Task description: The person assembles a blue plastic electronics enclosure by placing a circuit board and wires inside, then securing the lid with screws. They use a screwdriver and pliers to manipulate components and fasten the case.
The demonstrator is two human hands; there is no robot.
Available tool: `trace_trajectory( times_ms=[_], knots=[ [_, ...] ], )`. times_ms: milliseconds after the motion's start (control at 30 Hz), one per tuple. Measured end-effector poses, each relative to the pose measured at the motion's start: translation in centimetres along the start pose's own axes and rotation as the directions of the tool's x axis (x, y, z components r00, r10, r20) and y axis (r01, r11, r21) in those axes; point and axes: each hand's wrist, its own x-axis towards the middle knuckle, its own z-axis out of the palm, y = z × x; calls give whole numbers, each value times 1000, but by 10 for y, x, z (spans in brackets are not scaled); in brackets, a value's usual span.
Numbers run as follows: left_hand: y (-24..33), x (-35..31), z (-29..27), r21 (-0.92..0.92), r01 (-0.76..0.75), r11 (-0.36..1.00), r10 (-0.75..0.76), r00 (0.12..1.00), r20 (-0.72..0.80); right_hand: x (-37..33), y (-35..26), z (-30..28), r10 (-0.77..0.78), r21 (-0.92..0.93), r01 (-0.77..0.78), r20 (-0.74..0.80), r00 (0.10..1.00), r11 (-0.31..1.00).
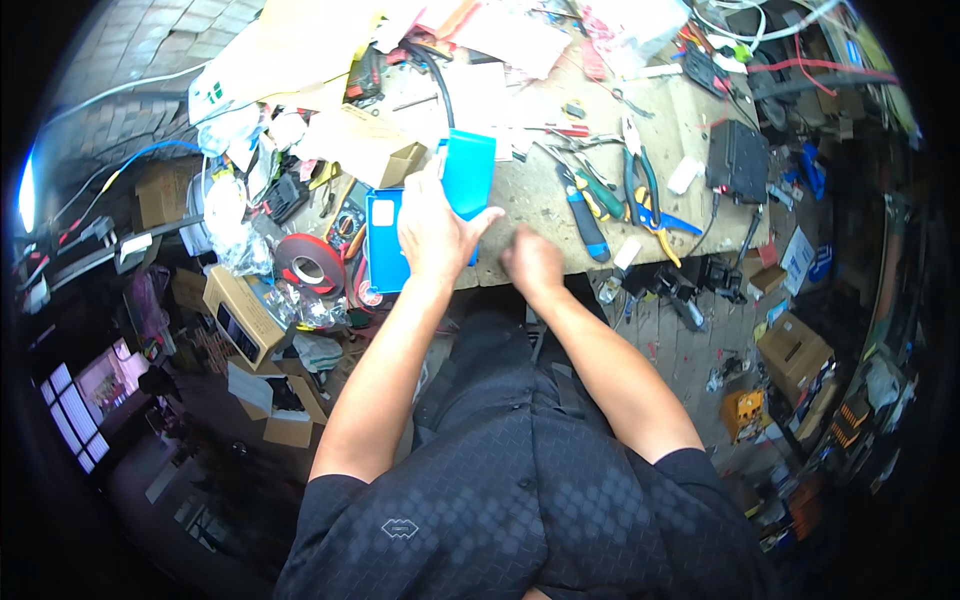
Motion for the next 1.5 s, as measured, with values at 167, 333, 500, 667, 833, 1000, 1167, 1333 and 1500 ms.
trace_trajectory(
  times_ms=[167, 333, 500, 667, 833, 1000, 1167, 1333, 1500],
  knots=[
    [-20, -31, 0, -45, -118, 992, 115, 991, -73, 21, 16, -25, 78, 453, -33, -80, 994, 891],
    [-34, -65, 5, -303, -275, 913, 229, 957, -179, 19, -48, -53, 65, 904, -250, 242, 968, 347],
    [-36, -82, 2, -450, -294, 843, 279, 955, -102, 14, -82, -65, 94, 889, -262, 245, 965, 375],
    [-31, -91, 6, -625, -285, 727, 335, 941, -40, 19, -68, -59, 161, 909, -259, 216, 963, 328],
    [-29, -98, 6, -654, -294, 697, 346, 937, -52, 17, -34, -56, 160, 912, -242, 198, 967, 330],
    [-64, -91, 17, -585, -72, 808, 32, 996, -78, 18, -15, -64, 136, 888, -364, 339, 931, 281],
    [-88, -84, 26, -432, 281, 857, -200, 954, 223, 16, 7, -60, 77, 830, -450, 451, 889, 330],
    [-88, -82, 45, -387, 362, 848, -244, 915, 320, 4, -1, -53, 106, 770, -341, 339, 935, 540],
    [-81, -79, 46, -374, 350, 859, -256, 925, 280, 3, -10, -63, 91, 635, -228, 241, 966, 738]
  ],
)
